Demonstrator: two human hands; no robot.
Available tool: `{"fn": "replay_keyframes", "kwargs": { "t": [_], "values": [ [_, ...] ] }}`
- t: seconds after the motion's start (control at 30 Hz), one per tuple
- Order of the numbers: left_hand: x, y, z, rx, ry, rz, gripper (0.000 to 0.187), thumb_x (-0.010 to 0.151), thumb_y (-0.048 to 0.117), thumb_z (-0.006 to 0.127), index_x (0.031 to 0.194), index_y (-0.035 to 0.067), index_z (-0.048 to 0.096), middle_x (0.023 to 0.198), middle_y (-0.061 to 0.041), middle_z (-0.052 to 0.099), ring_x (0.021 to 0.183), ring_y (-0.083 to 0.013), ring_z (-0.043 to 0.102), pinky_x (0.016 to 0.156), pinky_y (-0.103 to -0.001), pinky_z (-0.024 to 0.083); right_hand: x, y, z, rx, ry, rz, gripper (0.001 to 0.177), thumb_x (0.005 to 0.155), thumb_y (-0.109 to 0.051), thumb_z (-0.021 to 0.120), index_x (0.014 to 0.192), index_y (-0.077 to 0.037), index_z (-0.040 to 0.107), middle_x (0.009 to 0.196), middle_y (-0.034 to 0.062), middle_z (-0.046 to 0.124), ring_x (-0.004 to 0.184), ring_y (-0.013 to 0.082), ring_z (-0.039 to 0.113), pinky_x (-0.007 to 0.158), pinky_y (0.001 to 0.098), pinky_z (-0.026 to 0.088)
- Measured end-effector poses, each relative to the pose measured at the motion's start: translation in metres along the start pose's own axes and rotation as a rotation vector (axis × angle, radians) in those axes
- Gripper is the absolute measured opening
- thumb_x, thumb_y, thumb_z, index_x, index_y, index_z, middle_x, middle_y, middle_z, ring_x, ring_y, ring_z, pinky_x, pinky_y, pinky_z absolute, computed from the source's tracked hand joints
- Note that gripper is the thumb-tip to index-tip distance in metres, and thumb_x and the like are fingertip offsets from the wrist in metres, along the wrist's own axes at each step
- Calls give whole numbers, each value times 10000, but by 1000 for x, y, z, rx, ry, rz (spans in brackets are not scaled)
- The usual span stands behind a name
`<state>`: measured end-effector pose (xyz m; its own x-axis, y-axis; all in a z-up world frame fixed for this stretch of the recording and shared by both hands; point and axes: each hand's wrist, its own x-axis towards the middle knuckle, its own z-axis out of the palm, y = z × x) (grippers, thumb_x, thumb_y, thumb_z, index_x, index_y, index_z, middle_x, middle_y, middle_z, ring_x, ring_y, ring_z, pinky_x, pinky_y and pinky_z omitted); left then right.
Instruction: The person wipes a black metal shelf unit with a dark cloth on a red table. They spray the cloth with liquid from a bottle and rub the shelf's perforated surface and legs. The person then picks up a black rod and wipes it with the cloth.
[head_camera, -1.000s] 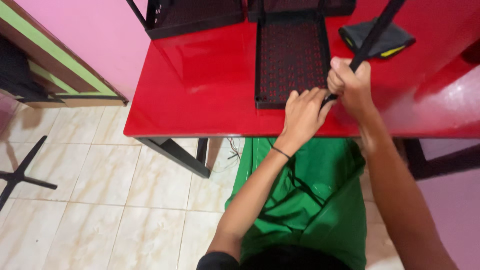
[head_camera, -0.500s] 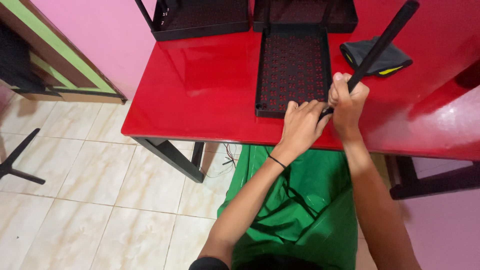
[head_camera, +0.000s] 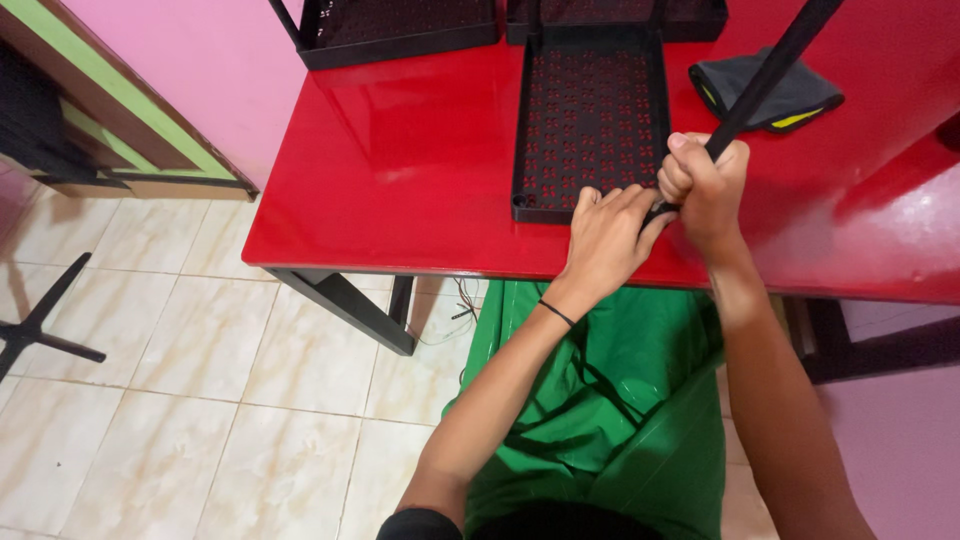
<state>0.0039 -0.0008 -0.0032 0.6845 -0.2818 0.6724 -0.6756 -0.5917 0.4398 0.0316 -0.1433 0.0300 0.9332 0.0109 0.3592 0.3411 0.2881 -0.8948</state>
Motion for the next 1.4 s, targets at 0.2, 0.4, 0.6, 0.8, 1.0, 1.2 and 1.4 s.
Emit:
{"fn": "replay_keyframes", "kwargs": {
  "t": [0.2,0.4,0.6,0.8,1.0,1.2,1.4],
  "values": [
    [-3,1,0,-34,1,3,185,943,298,684,996,121,687,860,-27,634,814,-215,616,772,-404,359,7,6,-24,169,-195,88,411,1038,-53,508,678,-140,331,572,-63,282,476,47,234,483,277,182],
    [0,-1,2,1,37,12,199,940,315,689,995,124,694,854,-34,637,815,-222,624,766,-408,359,4,12,-20,146,-129,3,375,1080,-69,528,750,-130,361,612,-54,315,497,45,245,483,252,197],
    [-2,1,5,6,34,-4,239,931,347,689,1003,121,717,874,-28,673,829,-217,644,759,-409,361,-9,0,-8,-318,-44,-372,129,1058,-43,488,936,-64,527,836,10,551,750,94,526,702,271,437],
    [-4,2,4,-18,11,-20,262,931,339,689,1051,110,729,911,-30,696,847,-216,653,765,-409,364,-12,0,8,6,115,-178,319,1140,-131,606,863,-112,447,699,-41,419,590,51,371,569,253,317],
    [-1,-3,2,-18,-3,-14,244,927,298,687,1072,106,726,939,-37,702,882,-226,659,787,-411,370,0,4,20,-50,183,-170,429,1117,-114,593,723,-116,424,621,-57,376,512,34,290,487,252,220],
    [0,-2,3,-38,-15,-32,216,926,296,695,1048,121,729,896,-28,688,861,-221,655,778,-411,367,-1,-1,16,-31,159,-102,423,1087,-104,565,694,-125,408,582,-74,349,469,32,273,462,253,198],
    [-2,-2,4,-33,4,-40,188,919,293,700,1016,135,723,887,-25,684,856,-225,652,780,-415,365,-1,0,6,8,59,-53,431,1089,-123,547,693,-132,377,578,-63,326,475,40,250,474,266,190]
  ]
}}
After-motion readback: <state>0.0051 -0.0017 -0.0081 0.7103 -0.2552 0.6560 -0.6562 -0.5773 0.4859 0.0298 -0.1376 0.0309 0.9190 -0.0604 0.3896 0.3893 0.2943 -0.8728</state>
